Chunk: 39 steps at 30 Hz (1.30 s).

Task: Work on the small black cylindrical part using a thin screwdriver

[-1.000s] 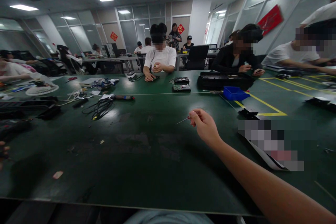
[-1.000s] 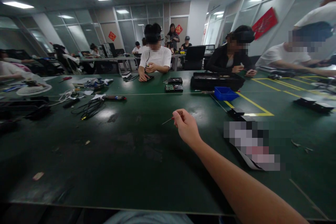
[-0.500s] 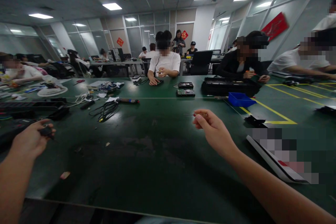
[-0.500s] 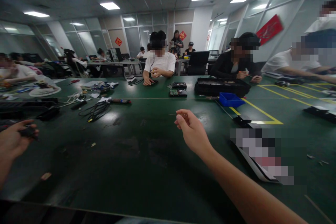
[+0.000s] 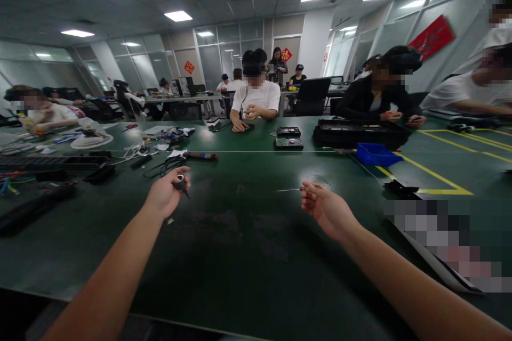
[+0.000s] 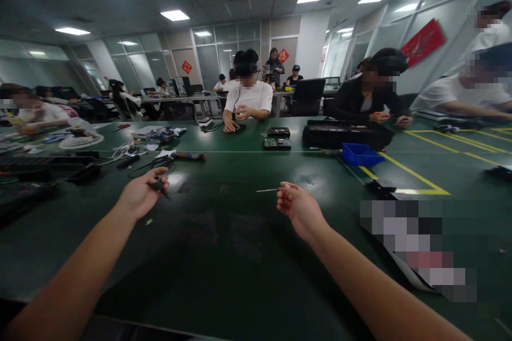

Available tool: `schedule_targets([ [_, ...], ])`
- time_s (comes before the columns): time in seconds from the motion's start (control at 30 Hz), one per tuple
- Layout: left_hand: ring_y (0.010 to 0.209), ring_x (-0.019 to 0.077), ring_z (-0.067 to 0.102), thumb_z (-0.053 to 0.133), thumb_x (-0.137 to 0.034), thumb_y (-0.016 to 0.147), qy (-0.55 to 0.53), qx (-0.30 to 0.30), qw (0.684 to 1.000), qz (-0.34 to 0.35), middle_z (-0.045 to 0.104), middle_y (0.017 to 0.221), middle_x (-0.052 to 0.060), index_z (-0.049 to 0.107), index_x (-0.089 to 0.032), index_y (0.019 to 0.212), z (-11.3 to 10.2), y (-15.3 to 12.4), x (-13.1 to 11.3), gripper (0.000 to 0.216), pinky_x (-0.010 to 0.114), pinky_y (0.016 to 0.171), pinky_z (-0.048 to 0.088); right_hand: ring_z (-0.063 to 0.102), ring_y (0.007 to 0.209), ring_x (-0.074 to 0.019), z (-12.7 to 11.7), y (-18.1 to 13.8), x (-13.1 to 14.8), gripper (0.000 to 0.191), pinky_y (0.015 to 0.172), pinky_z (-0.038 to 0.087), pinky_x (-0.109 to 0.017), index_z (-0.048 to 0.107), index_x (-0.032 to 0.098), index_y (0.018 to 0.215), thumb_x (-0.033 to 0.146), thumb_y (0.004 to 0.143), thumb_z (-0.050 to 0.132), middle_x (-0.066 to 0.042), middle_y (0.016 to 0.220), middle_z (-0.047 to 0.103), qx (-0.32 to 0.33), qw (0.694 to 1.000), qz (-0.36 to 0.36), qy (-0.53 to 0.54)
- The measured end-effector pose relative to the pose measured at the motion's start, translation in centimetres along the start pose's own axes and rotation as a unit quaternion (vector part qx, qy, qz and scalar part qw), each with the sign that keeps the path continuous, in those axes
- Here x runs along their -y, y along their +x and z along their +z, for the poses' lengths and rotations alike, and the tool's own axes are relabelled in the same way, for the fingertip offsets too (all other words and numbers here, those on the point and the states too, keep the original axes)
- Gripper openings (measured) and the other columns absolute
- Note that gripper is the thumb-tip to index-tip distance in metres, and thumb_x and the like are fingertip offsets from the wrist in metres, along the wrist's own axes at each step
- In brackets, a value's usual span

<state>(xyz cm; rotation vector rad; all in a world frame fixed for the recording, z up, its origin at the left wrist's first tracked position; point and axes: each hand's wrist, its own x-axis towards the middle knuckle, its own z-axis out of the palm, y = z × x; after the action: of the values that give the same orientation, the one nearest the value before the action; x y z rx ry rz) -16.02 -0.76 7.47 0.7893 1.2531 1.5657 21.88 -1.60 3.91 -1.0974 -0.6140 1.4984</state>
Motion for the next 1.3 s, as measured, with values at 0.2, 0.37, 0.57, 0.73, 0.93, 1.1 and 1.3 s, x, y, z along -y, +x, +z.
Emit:
schedule_targets([
  [0.2,0.065,0.0149,0.052,0.049,-0.014,0.067,0.010,0.164,0.985,-0.041,0.055,0.073,0.004,0.058,-0.011,0.099,8.4,-2.8,3.4,0.033,0.024,0.061,0.043,0.050,0.056,-0.0117,-1.4,1.6,-1.0,0.020,0.052,0.047,-0.023,0.066,0.018,0.084,0.034,0.094,0.058,0.001,0.065,0.053,0.014,0.999,-0.018,-0.024],
  [0.37,0.088,0.0166,0.057,0.056,-0.007,0.069,0.185,0.245,0.952,0.016,0.061,0.102,0.007,0.047,-0.016,0.124,13.0,-5.6,6.3,0.056,0.027,0.080,0.044,0.044,0.054,-0.0093,-2.1,2.4,-2.0,0.027,0.048,0.042,-0.020,0.065,0.017,0.076,0.042,0.088,0.068,0.003,0.062,0.048,0.015,0.999,-0.022,-0.029],
  [0.57,0.108,0.0223,0.058,0.055,-0.006,0.083,0.373,0.286,0.877,0.096,0.059,0.119,0.011,0.049,-0.018,0.126,14.1,-7.4,10.0,0.046,0.036,0.096,0.044,0.040,0.052,-0.0093,-1.9,2.4,-2.5,0.025,0.045,0.040,-0.020,0.062,0.018,0.069,0.037,0.083,0.073,0.003,0.059,0.045,0.013,0.999,-0.011,-0.028],
  [0.73,0.111,0.0228,0.059,0.063,-0.011,0.084,0.371,0.327,0.853,0.169,0.064,0.117,0.006,0.062,-0.022,0.115,13.1,-7.0,10.5,0.033,0.037,0.100,0.045,0.041,0.051,-0.0090,-1.3,1.5,-2.1,0.022,0.045,0.040,-0.021,0.065,0.017,0.070,0.034,0.083,0.072,0.003,0.058,0.048,0.019,0.999,-0.023,-0.029],
  [0.93,0.118,0.0215,0.058,0.064,-0.008,0.084,0.361,0.318,0.854,0.198,0.064,0.125,0.004,0.065,-0.024,0.119,12.3,-6.2,10.5,0.039,0.037,0.106,0.043,0.058,0.067,-0.0141,-1.2,0.6,-1.8,0.022,0.061,0.050,-0.027,0.070,0.018,0.084,0.037,0.076,0.078,-0.002,0.074,0.065,0.063,0.993,-0.095,-0.041],
  [1.1,0.118,0.0234,0.059,0.067,-0.013,0.083,0.362,0.288,0.865,0.192,0.066,0.125,0.007,0.065,-0.021,0.121,12.3,-5.8,10.8,0.039,0.041,0.109,0.042,0.062,0.075,-0.0170,-0.7,-0.4,-1.7,0.034,0.070,0.052,-0.032,0.069,0.020,0.093,0.048,0.075,0.078,-0.004,0.083,0.069,0.059,0.975,-0.187,-0.101],
  [1.3,0.122,0.0240,0.057,0.068,-0.017,0.085,0.357,0.306,0.858,0.207,0.065,0.129,0.005,0.065,-0.024,0.125,12.1,-5.4,11.3,0.041,0.044,0.112,0.038,0.064,0.076,-0.0187,-0.5,-1.2,-1.8,0.030,0.074,0.052,-0.036,0.064,0.022,0.098,0.049,0.084,0.066,-0.005,0.085,0.070,0.057,0.935,-0.269,-0.223],
])
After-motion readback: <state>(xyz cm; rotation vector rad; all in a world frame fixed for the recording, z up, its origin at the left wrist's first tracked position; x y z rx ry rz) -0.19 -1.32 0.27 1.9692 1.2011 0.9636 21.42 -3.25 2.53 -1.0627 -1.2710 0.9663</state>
